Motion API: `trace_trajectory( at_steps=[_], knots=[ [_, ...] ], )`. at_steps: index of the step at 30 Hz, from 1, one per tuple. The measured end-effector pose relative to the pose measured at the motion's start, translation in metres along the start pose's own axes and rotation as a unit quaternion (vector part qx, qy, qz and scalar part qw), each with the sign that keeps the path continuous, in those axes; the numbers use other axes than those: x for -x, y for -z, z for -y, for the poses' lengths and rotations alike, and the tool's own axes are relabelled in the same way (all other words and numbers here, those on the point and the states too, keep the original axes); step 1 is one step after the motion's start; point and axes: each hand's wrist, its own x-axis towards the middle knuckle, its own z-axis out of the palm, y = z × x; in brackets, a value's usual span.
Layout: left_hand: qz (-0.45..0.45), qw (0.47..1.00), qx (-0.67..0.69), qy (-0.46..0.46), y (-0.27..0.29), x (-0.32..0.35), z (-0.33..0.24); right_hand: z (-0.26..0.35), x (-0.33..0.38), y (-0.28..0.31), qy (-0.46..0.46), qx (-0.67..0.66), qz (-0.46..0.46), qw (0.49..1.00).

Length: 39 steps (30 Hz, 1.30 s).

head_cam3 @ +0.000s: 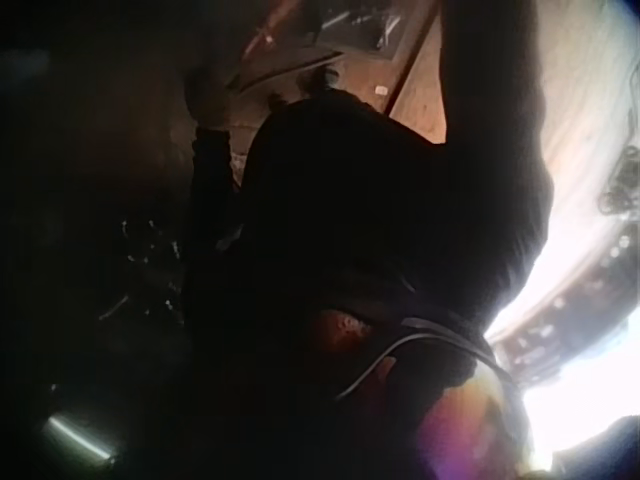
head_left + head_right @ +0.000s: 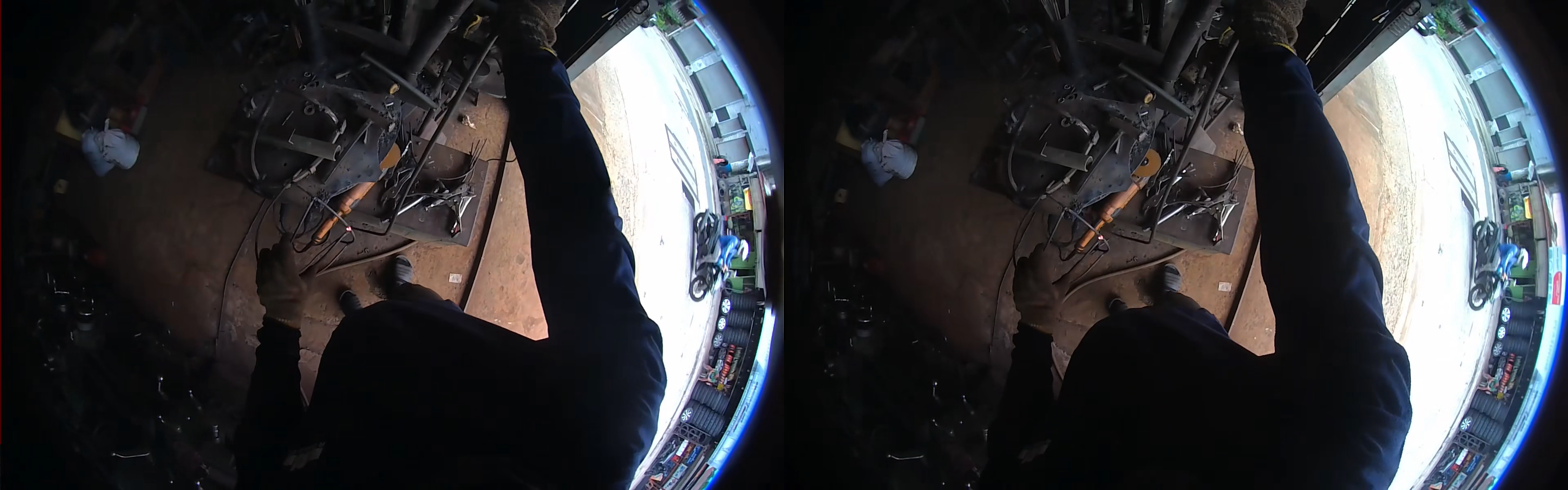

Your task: The person hammers metal pieces on a table with a hammer, welds the metal wire frame together using a welding tool, and then turns and places the welded wire structure on the table by hand.

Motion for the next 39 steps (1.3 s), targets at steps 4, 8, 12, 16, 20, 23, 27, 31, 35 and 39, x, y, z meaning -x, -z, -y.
trace_trajectory(
  at_steps=[4, 8, 12, 16, 20, 23, 27, 31, 35, 39],
  knots=[
    [-0.024, 0.997, -0.064, -0.021, 0.009, 0.004, -0.001, -0.019, 0.000, 0.000, 0.103, 0.094, -0.011, 0.990],
    [-0.019, 0.999, 0.023, -0.032, -0.001, -0.044, -0.007, -0.008, -0.034, 0.045, 0.213, 0.222, -0.022, 0.951],
    [-0.045, 0.995, 0.056, -0.070, -0.001, -0.076, -0.028, 0.041, -0.029, 0.061, 0.125, 0.175, 0.019, 0.977],
    [-0.075, 0.988, 0.082, -0.107, -0.002, -0.093, -0.047, 0.005, -0.060, 0.119, 0.481, 0.505, -0.143, 0.702],
    [-0.117, 0.984, 0.058, -0.118, -0.001, -0.091, -0.047, 0.020, 0.100, 0.056, -0.055, 0.040, 0.065, 0.996],
    [-0.132, 0.976, 0.075, -0.153, 0.002, -0.114, -0.068, -0.014, 0.105, 0.051, 0.248, 0.530, 0.363, 0.725],
    [-0.167, 0.974, 0.049, -0.147, -0.007, -0.126, -0.073, -0.038, 0.098, 0.025, 0.232, 0.512, 0.346, 0.752],
    [-0.170, 0.972, 0.035, -0.156, -0.004, -0.132, -0.076, -0.050, 0.094, 0.009, 0.213, 0.496, 0.323, 0.777],
    [-0.160, 0.973, 0.028, -0.161, 0.004, -0.142, -0.084, -0.055, 0.094, -0.009, 0.194, 0.480, 0.299, 0.802],
    [-0.125, 0.981, 0.010, -0.145, 0.000, -0.145, -0.089, -0.053, 0.097, -0.025, 0.175, 0.464, 0.273, 0.825]
  ],
)
